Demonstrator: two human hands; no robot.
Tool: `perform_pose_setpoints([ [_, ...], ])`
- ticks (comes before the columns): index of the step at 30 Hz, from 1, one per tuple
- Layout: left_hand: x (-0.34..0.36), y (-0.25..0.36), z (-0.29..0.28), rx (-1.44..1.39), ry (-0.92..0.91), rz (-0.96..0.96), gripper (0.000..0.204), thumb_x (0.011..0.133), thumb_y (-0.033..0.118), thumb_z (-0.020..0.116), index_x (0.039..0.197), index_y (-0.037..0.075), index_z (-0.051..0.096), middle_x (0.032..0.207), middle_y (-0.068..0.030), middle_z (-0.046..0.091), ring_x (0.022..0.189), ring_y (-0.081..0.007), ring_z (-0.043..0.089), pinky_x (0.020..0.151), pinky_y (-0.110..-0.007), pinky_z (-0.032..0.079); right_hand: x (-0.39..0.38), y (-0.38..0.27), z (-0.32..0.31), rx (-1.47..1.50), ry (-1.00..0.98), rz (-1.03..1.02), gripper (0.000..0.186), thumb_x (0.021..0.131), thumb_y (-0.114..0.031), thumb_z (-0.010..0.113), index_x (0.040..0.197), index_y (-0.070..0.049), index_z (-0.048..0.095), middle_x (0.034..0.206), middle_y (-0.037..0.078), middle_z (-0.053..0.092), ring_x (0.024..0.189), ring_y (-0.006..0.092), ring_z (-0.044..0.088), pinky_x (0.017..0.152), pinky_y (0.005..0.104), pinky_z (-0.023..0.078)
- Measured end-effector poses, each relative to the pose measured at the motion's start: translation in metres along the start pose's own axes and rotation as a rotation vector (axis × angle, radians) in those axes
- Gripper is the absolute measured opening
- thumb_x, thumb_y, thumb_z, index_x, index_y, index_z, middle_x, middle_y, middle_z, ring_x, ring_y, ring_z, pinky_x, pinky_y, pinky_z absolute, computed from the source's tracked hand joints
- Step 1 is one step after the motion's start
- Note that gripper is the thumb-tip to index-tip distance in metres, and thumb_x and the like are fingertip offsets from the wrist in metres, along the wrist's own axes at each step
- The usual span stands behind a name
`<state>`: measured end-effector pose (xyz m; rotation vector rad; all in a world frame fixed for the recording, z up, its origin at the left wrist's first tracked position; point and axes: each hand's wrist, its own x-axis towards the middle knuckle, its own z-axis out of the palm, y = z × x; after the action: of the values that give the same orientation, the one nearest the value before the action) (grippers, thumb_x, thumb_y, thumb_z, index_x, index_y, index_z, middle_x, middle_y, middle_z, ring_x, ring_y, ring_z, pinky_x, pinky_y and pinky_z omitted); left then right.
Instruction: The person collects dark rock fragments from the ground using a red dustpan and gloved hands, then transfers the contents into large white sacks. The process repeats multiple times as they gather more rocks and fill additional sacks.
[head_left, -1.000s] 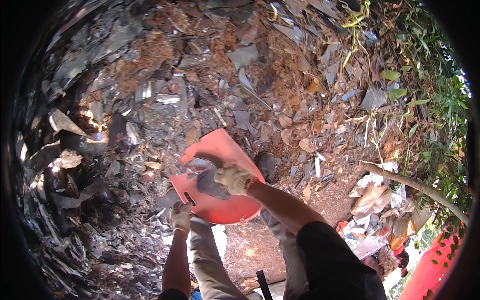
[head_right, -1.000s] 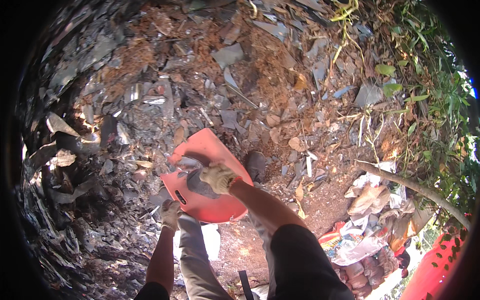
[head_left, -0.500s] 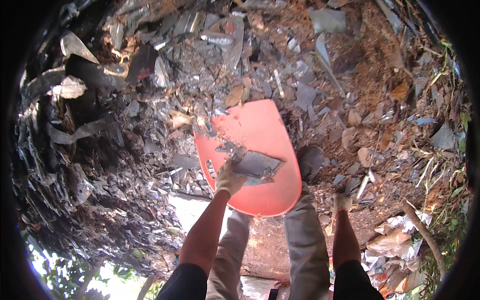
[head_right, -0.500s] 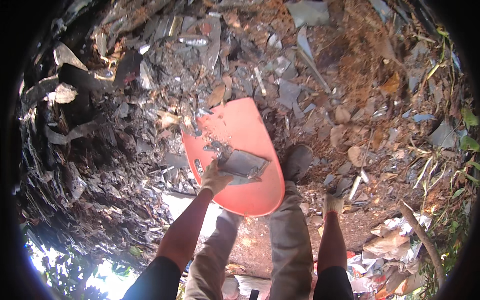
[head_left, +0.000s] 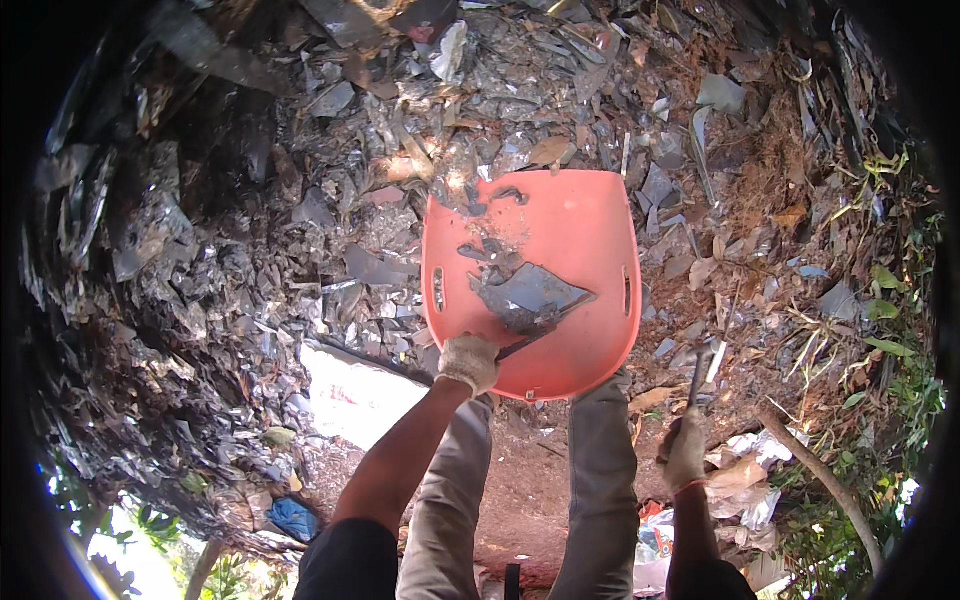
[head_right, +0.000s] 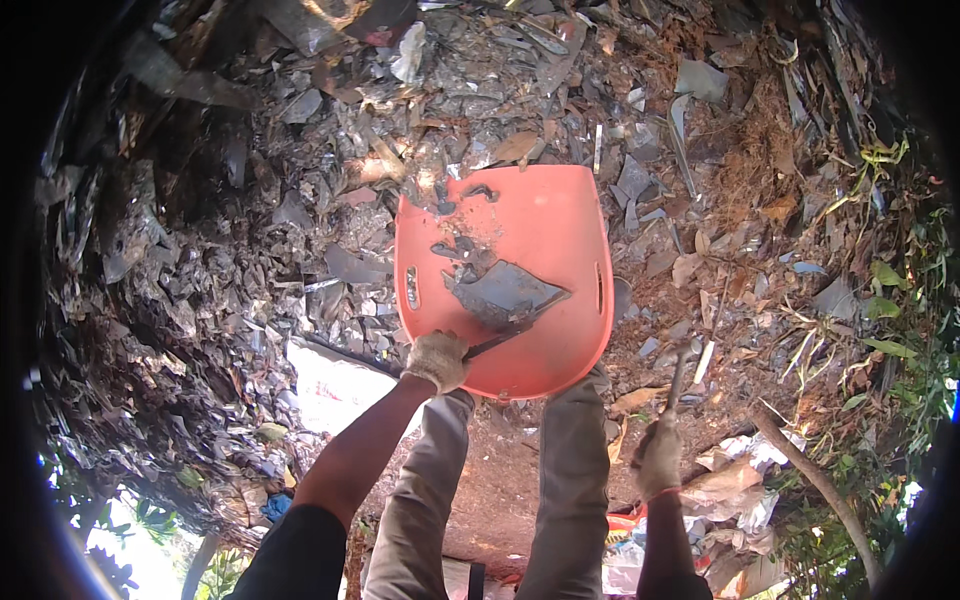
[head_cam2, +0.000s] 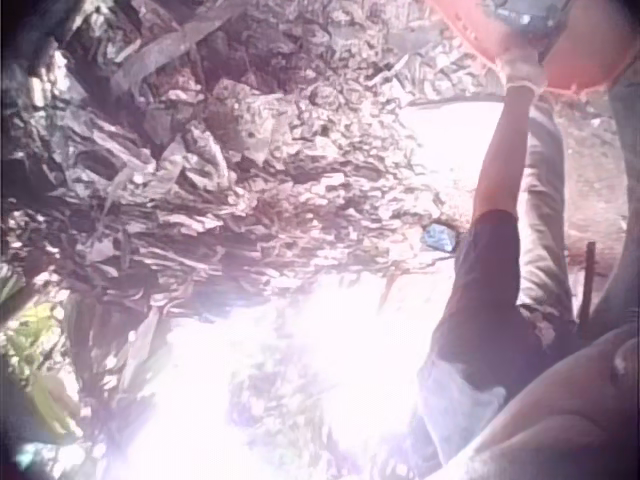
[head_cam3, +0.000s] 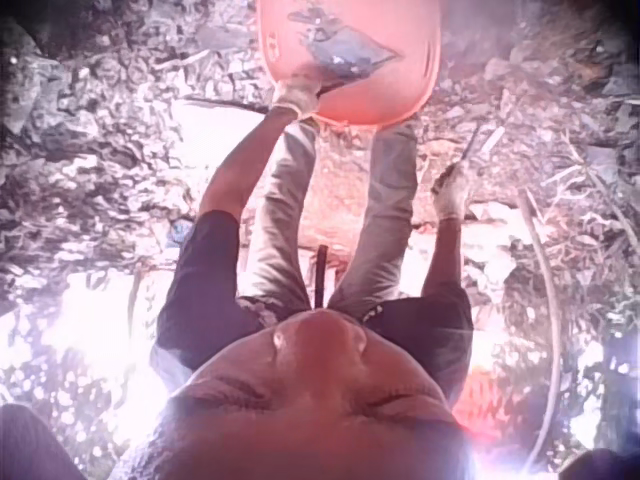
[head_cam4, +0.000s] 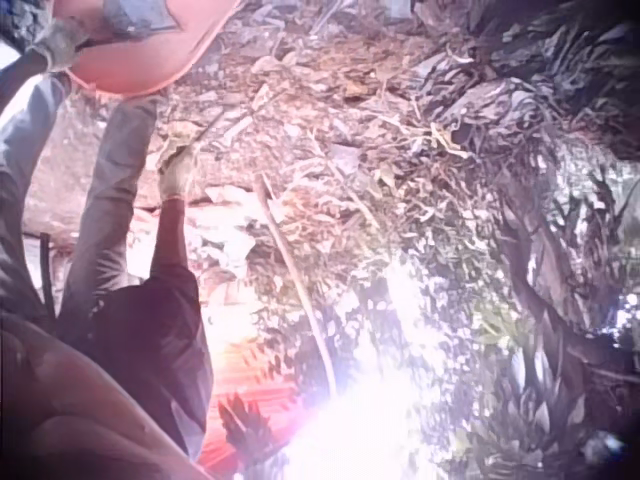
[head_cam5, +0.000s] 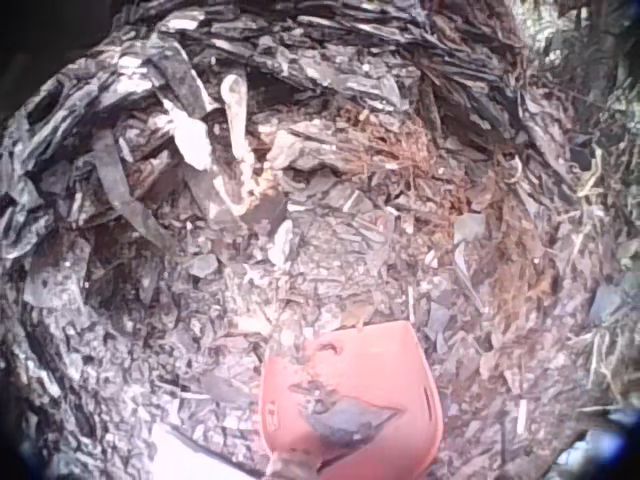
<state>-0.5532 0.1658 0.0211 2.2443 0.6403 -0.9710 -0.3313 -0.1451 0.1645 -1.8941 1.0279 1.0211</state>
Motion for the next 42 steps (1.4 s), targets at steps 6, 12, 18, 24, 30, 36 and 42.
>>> perform_pose_setpoints([
  [6, -0.089, 0.021, -0.025, -0.565, -0.025, -0.325, 0.049, 0.087, 0.049, 0.063, 0.101, 0.003, 0.073, 0.088, -0.0241, 0.071, 0.088, -0.0373, 0.072, 0.082, -0.047, 0.055, 0.021, 0.113, 0.137, 0.133, -0.236, -0.318, 0.045, 0.105, -0.052, 0.045, 0.09, -0.011, 0.058, 0.065, 0.0, 0.046, 0.059, 0.0178, 0.049, 0.052, 0.0358, 0.042],
  [12, -0.15, -0.006, -0.001, -1.183, 0.188, -0.541, 0.032, 0.087, 0.033, 0.075, 0.091, 0.001, 0.072, 0.076, -0.0108, 0.072, 0.068, -0.0199, 0.067, 0.067, -0.037, 0.053, 0.031, 0.132, 0.264, -0.153, -0.091, -0.203, 0.049, 0.106, -0.048, 0.047, 0.079, -0.007, 0.052, 0.062, 0.001, 0.044, 0.059, 0.0191, 0.044, 0.054, 0.0391, 0.037],
  [18, -0.164, -0.052, 0.065, -1.47, 0.456, -0.683, 0.024, 0.091, 0.024, 0.075, 0.088, 0.0, 0.072, 0.079, -0.0038, 0.071, 0.065, -0.0104, 0.059, 0.062, -0.03, 0.048, -0.042, 0.142, 0.252, 0.318, -0.297, -0.17, 0.047, 0.102, -0.055, 0.051, 0.073, -0.018, 0.044, 0.056, -0.004, 0.035, 0.043, 0.0108, 0.033, 0.041, 0.0305, 0.026],
  [24, -0.163, -0.035, 0.069, -1.806, 0.445, -0.706, 0.024, 0.09, 0.023, 0.076, 0.082, 0.003, 0.067, 0.073, -0.0015, 0.066, 0.059, -0.0077, 0.054, 0.054, -0.027, 0.043, -0.002, 0.206, 0.27, 0.017, 0.131, -0.596, 0.047, 0.103, -0.051, 0.046, 0.087, -0.008, 0.057, 0.065, 0.01, 0.055, 0.06, 0.0327, 0.057, 0.055, 0.0443, 0.045],
  [30, -0.182, -0.047, 0.088, -1.594, 0.414, -0.62, 0.022, 0.092, 0.021, 0.074, 0.093, -0.001, 0.071, 0.079, -0.003, 0.071, 0.062, -0.0094, 0.062, 0.06, -0.026, 0.051, -0.002, 0.176, 0.261, -0.602, 0.036, -0.545, 0.055, 0.104, -0.043, 0.042, 0.107, 0.006, 0.065, 0.092, 0.03, 0.067, 0.096, 0.0521, 0.062, 0.087, 0.0553, 0.047],
  [36, -0.176, -0.034, 0.048, -1.413, 0.169, -0.6, 0.027, 0.095, 0.022, 0.071, 0.104, -0.004, 0.071, 0.09, -0.0056, 0.074, 0.077, -0.0093, 0.068, 0.069, -0.026, 0.053, -0.013, 0.127, 0.271, -0.595, -0.042, -0.575, 0.052, 0.105, -0.043, 0.044, 0.097, 0.004, 0.064, 0.088, 0.027, 0.067, 0.086, 0.0473, 0.064, 0.078, 0.0517, 0.048],
  [42, -0.134, 0.021, 0.044, -1.531, 0.161, -0.378, 0.085, 0.09, 0.035, 0.076, 0.148, -0.009, 0.033, 0.133, -0.0177, 0.057, 0.098, -0.0152, 0.064, 0.083, -0.03, 0.053, -0.014, 0.125, 0.214, -0.512, -0.134, -0.897, 0.041, 0.107, -0.035, 0.047, 0.096, 0.002, 0.059, 0.075, 0.017, 0.06, 0.069, 0.0352, 0.058, 0.067, 0.0474, 0.047],
])
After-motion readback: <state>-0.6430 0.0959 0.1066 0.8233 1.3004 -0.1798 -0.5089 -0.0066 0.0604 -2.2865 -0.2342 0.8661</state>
